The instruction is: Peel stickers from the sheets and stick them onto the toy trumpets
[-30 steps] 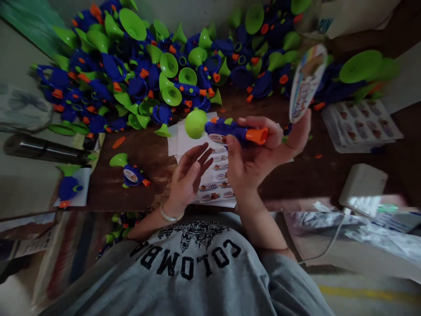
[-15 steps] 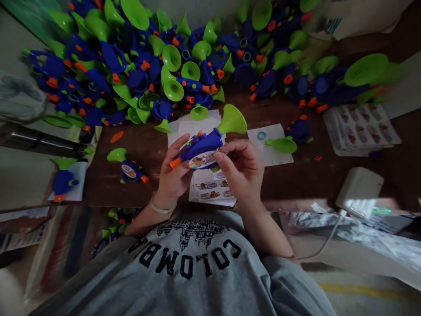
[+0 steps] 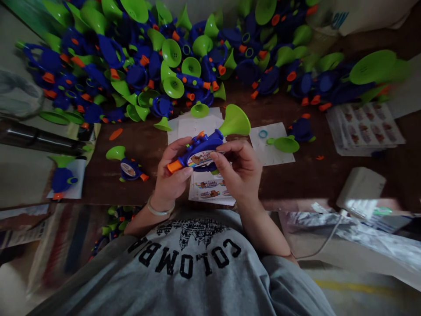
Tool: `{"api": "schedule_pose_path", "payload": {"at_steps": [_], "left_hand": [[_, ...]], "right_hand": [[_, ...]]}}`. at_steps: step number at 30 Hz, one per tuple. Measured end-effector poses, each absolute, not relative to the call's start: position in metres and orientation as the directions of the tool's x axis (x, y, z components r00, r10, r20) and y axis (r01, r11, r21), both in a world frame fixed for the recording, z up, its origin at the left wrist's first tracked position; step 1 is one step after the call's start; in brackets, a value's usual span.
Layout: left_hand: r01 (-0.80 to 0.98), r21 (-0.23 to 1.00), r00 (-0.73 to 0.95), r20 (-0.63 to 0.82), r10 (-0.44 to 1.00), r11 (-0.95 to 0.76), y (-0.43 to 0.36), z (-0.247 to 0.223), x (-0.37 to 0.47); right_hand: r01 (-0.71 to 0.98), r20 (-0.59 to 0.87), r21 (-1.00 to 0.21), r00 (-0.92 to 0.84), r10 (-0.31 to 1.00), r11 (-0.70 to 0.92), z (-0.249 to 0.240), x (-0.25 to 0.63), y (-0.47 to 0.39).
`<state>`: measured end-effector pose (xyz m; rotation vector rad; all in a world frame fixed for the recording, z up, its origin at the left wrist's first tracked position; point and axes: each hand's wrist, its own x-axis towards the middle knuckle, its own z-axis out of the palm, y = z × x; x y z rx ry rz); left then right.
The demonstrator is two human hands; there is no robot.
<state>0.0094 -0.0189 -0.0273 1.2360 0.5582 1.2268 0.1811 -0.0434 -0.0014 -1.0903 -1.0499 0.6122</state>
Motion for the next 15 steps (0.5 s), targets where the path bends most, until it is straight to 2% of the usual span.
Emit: {"api": "schedule_pose_path", "payload": {"at_steps": [7, 15], "left_hand": [[-0.334, 0.917, 0.272, 0.315, 0.909, -0.218, -0.021, -0.023, 0.013], [-0.344, 0.896, 0.263, 0.379, 0.887, -0.281, -0.026, -0.013, 0.02]], "right_hand": [[0.169, 0.366, -0.931, 0.403, 0.839, 0.325, -0.003, 0.18, -0.046], [0.416, 0.532, -0.83, 0.387, 0.753, 0.372, 0.001, 0.179, -0.046]]}}
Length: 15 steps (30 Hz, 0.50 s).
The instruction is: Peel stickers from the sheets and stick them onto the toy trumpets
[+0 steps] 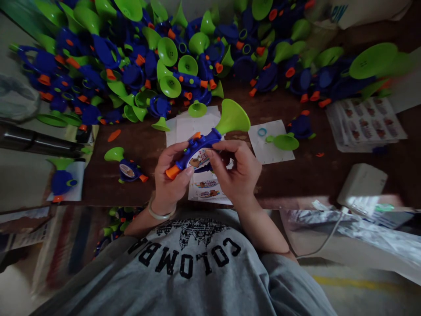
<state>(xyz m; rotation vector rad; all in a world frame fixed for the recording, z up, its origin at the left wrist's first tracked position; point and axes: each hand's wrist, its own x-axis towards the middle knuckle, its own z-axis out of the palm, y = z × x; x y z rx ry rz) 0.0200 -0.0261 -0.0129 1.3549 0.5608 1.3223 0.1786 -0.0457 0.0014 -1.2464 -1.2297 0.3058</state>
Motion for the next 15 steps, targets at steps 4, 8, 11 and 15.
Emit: {"api": "schedule_pose_path", "payload": {"at_steps": [4, 8, 11, 15], "left_hand": [[-0.33, 0.893, 0.252, 0.396, 0.883, -0.306, -0.0271, -0.0097, 0.021], [-0.285, 0.892, 0.243, 0.421, 0.874, -0.35, -0.0286, -0.0119, 0.0215], [-0.249, 0.892, 0.209, 0.431, 0.878, -0.378, -0.0302, -0.0142, 0.0209], [-0.211, 0.889, 0.209, 0.448, 0.869, -0.407, -0.0343, -0.0139, 0.019]], "right_hand": [[0.495, 0.566, -0.79, 0.364, 0.739, 0.362, -0.0002, 0.1793, -0.0455], [0.631, 0.632, -0.696, 0.311, 0.71, 0.343, -0.0012, 0.1804, -0.0462], [0.685, 0.661, -0.664, 0.353, 0.662, 0.298, 0.0023, 0.181, -0.0471], [0.695, 0.647, -0.648, 0.286, 0.707, 0.311, 0.0071, 0.1788, -0.0464]]}}
